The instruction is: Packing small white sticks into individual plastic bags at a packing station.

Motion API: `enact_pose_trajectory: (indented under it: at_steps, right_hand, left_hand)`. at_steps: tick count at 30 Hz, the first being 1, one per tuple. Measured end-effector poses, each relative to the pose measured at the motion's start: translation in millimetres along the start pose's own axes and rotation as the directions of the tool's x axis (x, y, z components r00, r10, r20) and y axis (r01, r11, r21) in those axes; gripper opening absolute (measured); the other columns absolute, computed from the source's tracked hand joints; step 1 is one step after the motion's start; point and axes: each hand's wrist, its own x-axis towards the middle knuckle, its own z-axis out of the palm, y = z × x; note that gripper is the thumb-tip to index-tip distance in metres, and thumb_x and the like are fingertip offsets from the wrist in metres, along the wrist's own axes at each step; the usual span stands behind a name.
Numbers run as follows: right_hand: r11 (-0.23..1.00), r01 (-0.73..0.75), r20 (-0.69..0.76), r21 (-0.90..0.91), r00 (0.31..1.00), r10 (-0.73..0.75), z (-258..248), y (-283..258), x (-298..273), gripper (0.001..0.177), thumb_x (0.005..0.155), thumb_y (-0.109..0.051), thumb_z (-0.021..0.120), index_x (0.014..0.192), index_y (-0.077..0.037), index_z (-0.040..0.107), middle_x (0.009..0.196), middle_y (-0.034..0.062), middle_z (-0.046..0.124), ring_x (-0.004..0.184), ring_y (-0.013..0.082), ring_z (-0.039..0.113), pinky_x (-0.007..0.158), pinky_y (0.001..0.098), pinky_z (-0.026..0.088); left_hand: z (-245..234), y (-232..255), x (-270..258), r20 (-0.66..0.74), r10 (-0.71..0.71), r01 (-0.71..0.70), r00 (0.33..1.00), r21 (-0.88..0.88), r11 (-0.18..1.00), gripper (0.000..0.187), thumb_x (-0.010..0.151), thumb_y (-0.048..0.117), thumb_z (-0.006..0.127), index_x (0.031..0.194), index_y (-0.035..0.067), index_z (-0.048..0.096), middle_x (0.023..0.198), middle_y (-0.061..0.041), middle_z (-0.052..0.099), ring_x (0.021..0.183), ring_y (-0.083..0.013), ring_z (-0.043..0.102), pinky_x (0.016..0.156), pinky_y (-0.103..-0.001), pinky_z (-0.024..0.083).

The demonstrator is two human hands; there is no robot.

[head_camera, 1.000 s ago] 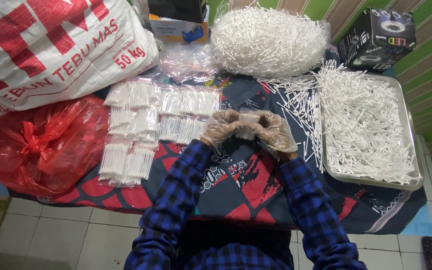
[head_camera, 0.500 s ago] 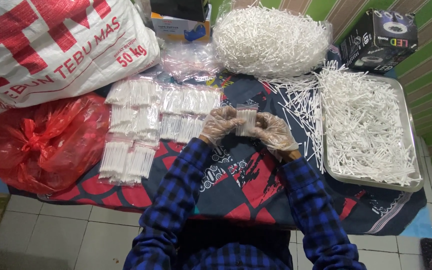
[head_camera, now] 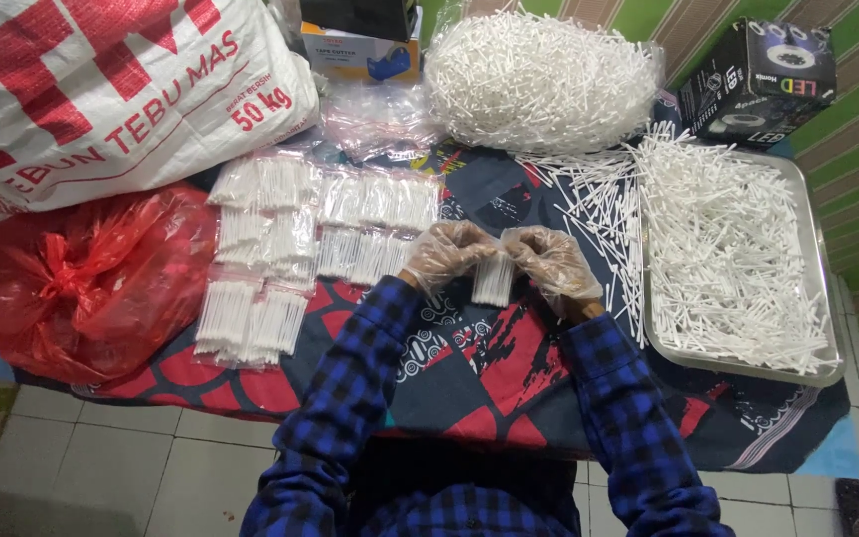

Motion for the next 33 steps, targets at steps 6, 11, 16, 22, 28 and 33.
enact_pose_trajectory:
  at_steps: [6, 11, 16, 22, 28, 33]
  right_hand:
    - [0.994, 0.025, -0.044, -0.108, 0.999, -0.030, 6.2, -0.7, -3.7, 0.016, 0.090, -0.015, 0.081, 0.101, -0.004, 0.077, 0.081, 0.0094, 0.075, 0.074, 0.0075, 0.066, 0.059, 0.0221, 0.056]
    - [0.977, -0.065, -0.049, -0.202, 0.997, 0.056, -4.3, 2.5, -3.7, 0.017, 0.092, -0.024, 0.082, 0.102, -0.010, 0.078, 0.080, 0.0094, 0.076, 0.065, 0.0099, 0.067, 0.054, 0.0239, 0.055]
    - [0.984, -0.059, -0.046, -0.170, 0.998, 0.052, -4.6, 10.3, 3.2, 0.023, 0.092, -0.022, 0.082, 0.104, -0.005, 0.076, 0.078, 0.0113, 0.074, 0.069, 0.0099, 0.065, 0.060, 0.0256, 0.056]
    - [0.982, -0.090, -0.005, -0.166, 0.996, 0.090, -0.2, -16.7, -7.3, 0.016, 0.092, -0.017, 0.078, 0.102, -0.004, 0.077, 0.077, 0.0102, 0.072, 0.068, 0.0104, 0.064, 0.061, 0.0272, 0.057]
    - [0.992, -0.080, -0.012, -0.101, 0.997, 0.079, -0.8, -10.3, -4.3, 0.011, 0.094, -0.014, 0.077, 0.099, -0.003, 0.076, 0.076, 0.0098, 0.071, 0.070, 0.0100, 0.063, 0.060, 0.0263, 0.056]
    - [0.994, -0.101, -0.050, -0.040, 0.994, 0.099, 17.0, -46.1, -19.3, 0.011, 0.095, -0.013, 0.076, 0.098, -0.002, 0.074, 0.077, 0.0095, 0.071, 0.069, 0.0102, 0.063, 0.061, 0.0255, 0.056]
  left_hand:
    - [-1.2, -19.7, 5.3, 0.000, 0.027, -0.027, 1.000, 0.119, 0.993, 0.021, 0.088, 0.021, 0.079, 0.103, 0.006, 0.077, 0.086, -0.016, 0.075, 0.072, -0.0210, 0.073, 0.058, -0.030, 0.066]
    - [6.4, -25.0, -0.7, -0.001, 0.063, -0.062, 0.998, 0.160, 0.985, 0.012, 0.088, 0.016, 0.075, 0.098, 0.010, 0.078, 0.079, -0.013, 0.073, 0.065, -0.0169, 0.069, 0.052, -0.026, 0.061]
    - [4.8, -25.1, -1.6, 0.005, 0.094, -0.094, 0.996, 0.142, 0.985, 0.013, 0.087, 0.016, 0.075, 0.097, 0.009, 0.078, 0.078, -0.013, 0.072, 0.068, -0.0158, 0.066, 0.053, -0.027, 0.057]
    - [6.7, -32.1, -1.8, -0.007, 0.100, -0.099, 0.995, 0.135, 0.986, 0.013, 0.087, 0.018, 0.074, 0.097, 0.010, 0.078, 0.076, -0.013, 0.071, 0.067, -0.0146, 0.063, 0.051, -0.025, 0.052]
    - [10.2, -3.6, -20.1, -0.039, 0.086, -0.084, 0.996, 0.053, 0.995, 0.013, 0.086, 0.014, 0.072, 0.095, 0.006, 0.077, 0.072, -0.013, 0.068, 0.063, -0.0140, 0.061, 0.050, -0.024, 0.049]
    - [9.7, -0.5, -20.9, -0.080, 0.084, -0.087, 0.993, -0.032, 0.996, 0.014, 0.085, 0.011, 0.071, 0.095, 0.003, 0.076, 0.069, -0.011, 0.064, 0.061, -0.0120, 0.058, 0.049, -0.021, 0.045]
